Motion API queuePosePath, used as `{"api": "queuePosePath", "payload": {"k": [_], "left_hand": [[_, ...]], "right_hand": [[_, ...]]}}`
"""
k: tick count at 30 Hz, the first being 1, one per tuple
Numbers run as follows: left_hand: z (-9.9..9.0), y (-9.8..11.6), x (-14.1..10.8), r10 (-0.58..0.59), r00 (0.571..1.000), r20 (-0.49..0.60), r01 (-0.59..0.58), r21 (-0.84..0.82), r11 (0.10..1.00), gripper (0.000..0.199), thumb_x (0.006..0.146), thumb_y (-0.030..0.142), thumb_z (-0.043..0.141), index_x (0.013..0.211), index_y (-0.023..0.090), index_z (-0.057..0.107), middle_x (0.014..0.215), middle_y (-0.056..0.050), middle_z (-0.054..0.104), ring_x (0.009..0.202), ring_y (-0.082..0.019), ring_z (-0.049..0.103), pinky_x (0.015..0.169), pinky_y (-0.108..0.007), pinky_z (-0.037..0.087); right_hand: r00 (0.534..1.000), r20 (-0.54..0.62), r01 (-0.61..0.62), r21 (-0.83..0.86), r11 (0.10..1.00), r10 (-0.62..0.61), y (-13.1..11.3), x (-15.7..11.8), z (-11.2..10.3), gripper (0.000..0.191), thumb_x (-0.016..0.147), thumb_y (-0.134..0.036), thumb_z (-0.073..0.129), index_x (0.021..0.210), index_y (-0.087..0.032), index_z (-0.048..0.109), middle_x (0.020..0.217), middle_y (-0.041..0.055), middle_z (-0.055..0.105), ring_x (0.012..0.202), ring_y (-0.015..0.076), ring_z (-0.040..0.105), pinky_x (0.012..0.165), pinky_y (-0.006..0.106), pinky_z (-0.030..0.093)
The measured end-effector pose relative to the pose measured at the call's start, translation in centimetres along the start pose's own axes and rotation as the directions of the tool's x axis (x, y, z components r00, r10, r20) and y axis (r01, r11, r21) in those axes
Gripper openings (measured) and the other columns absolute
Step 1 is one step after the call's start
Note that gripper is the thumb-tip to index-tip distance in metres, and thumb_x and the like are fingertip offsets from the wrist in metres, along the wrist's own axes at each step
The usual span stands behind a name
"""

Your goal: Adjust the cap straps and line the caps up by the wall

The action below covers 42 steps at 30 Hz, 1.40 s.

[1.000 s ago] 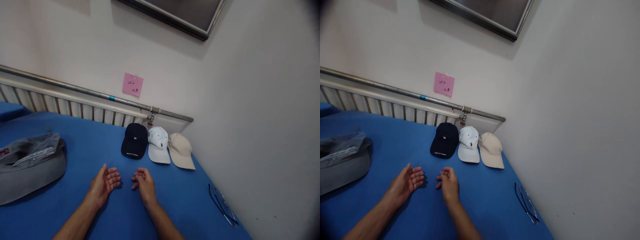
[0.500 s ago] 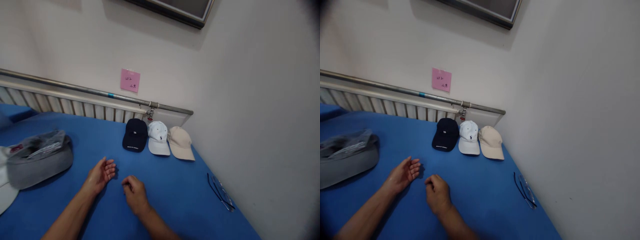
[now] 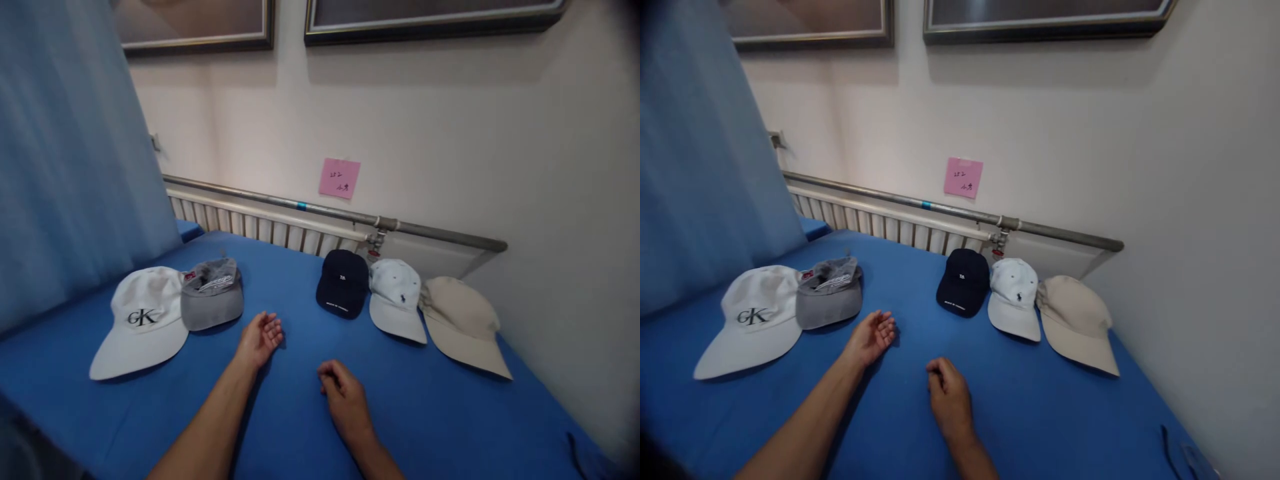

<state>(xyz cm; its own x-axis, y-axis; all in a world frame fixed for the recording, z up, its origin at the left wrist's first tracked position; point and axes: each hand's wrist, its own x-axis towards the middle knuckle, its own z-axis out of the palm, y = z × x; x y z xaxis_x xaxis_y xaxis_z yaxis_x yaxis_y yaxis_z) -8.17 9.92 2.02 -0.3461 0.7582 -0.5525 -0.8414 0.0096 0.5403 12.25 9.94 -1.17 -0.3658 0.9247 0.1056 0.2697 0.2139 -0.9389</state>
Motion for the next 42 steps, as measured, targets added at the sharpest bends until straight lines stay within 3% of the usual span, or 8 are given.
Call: {"api": "queuePosePath", "payload": {"k": [6, 14, 23, 28, 32, 36, 39, 42], "left_hand": [[-1.1, 1.3, 0.1, 0.057, 0.995, -0.082, -0.065, -0.098, 0.993, 0.025, 0.096, 0.015, 0.041, 0.075, 0.013, 0.055, 0.065, -0.004, 0.06, 0.051, -0.011, 0.059, 0.048, -0.021, 0.05], [-3.5, 3.4, -1.3, 0.174, 0.956, -0.236, -0.223, -0.202, 0.954, 0.021, 0.097, 0.025, 0.044, 0.08, 0.014, 0.052, 0.076, -0.008, 0.063, 0.059, -0.013, 0.063, 0.055, -0.024, 0.054], [-4.7, 4.8, -0.8, 0.28, 0.902, -0.33, -0.354, -0.191, 0.916, 0.019, 0.094, 0.024, 0.049, 0.076, 0.019, 0.044, 0.058, 0.004, 0.052, 0.042, -0.008, 0.051, 0.045, -0.019, 0.045], [-4.6, 5.7, -0.7, 0.327, 0.923, -0.205, -0.363, -0.178, 0.915, 0.025, 0.091, 0.021, 0.054, 0.07, 0.02, 0.04, 0.047, 0.011, 0.033, 0.031, -0.004, 0.028, 0.036, -0.017, 0.032], [-3.7, 5.0, -1.0, 0.405, 0.91, -0.085, -0.413, -0.137, 0.9, 0.021, 0.084, 0.016, 0.06, 0.07, 0.019, 0.044, 0.049, 0.009, 0.041, 0.036, -0.005, 0.036, 0.04, -0.017, 0.035], [-2.5, 3.5, -2.3, 0.402, 0.901, 0.162, -0.395, -0.078, 0.915, 0.017, 0.075, 0.019, 0.07, 0.072, 0.016, 0.054, 0.057, 0.005, 0.053, 0.043, -0.007, 0.044, 0.045, -0.021, 0.041], [-2.3, 2.4, -3.5, 0.29, 0.885, 0.364, -0.32, 0.024, 0.947, 0.018, 0.07, 0.019, 0.074, 0.062, 0.014, 0.058, 0.05, 0.002, 0.052, 0.043, -0.01, 0.045, 0.045, -0.024, 0.042], [-2.8, 1.5, -3.9, 0.141, 0.864, 0.484, -0.247, 0.164, 0.955, 0.017, 0.061, 0.014, 0.077, 0.054, 0.01, 0.063, 0.045, -0.004, 0.055, 0.044, -0.015, 0.05, 0.044, -0.027, 0.043]], "right_hand": [[0.999, -0.011, 0.037, -0.031, 0.999, -0.038, 0.5, 0.0, 0.0, 0.014, 0.079, -0.023, 0.048, 0.072, -0.022, 0.06, 0.069, -0.0005, 0.057, 0.061, 0.0148, 0.054, 0.061, 0.025, 0.042], [0.999, 0.036, 0.013, -0.048, 0.999, -0.012, 0.4, 0.2, -0.3, 0.015, 0.079, -0.028, 0.049, 0.073, -0.022, 0.061, 0.069, 0.001, 0.059, 0.063, 0.0165, 0.055, 0.062, 0.026, 0.045], [0.999, 0.031, 0.026, -0.039, 0.999, -0.025, -0.3, 0.3, -0.4, 0.015, 0.074, -0.032, 0.052, 0.071, -0.024, 0.065, 0.069, 0.0024, 0.063, 0.063, 0.0189, 0.058, 0.061, 0.028, 0.046], [0.999, 0.039, 0.014, -0.048, 0.999, -0.012, -0.4, 0.2, -0.4, 0.017, 0.074, -0.032, 0.051, 0.072, -0.024, 0.065, 0.07, 0.0022, 0.063, 0.063, 0.0184, 0.057, 0.062, 0.028, 0.045], [0.999, 0.028, -0.02, -0.001, 1.0, 0.02, -0.5, 0.2, -0.3, 0.016, 0.072, -0.034, 0.053, 0.068, -0.023, 0.064, 0.066, 0.0008, 0.06, 0.061, 0.0171, 0.056, 0.06, 0.027, 0.044], [0.985, 0.049, -0.17, 0.169, 0.971, 0.164, -0.5, 0.5, -0.5, 0.018, 0.072, -0.038, 0.06, 0.073, -0.021, 0.065, 0.059, -0.0019, 0.056, 0.048, 0.0122, 0.048, 0.048, 0.024, 0.037], [0.962, 0.072, -0.269, 0.409, 0.872, 0.263, -0.7, 0.9, -1.2, 0.034, 0.071, -0.05, 0.066, 0.082, -0.017, 0.067, 0.067, 0.0018, 0.063, 0.046, 0.0119, 0.049, 0.043, 0.024, 0.036], [0.943, 0.121, -0.297, 0.724, 0.623, 0.309, -1.3, 1.4, -2.5, 0.053, 0.066, -0.063, 0.069, 0.088, -0.015, 0.067, 0.085, 0.0102, 0.07, 0.071, 0.0201, 0.065, 0.055, 0.027, 0.048]]}}
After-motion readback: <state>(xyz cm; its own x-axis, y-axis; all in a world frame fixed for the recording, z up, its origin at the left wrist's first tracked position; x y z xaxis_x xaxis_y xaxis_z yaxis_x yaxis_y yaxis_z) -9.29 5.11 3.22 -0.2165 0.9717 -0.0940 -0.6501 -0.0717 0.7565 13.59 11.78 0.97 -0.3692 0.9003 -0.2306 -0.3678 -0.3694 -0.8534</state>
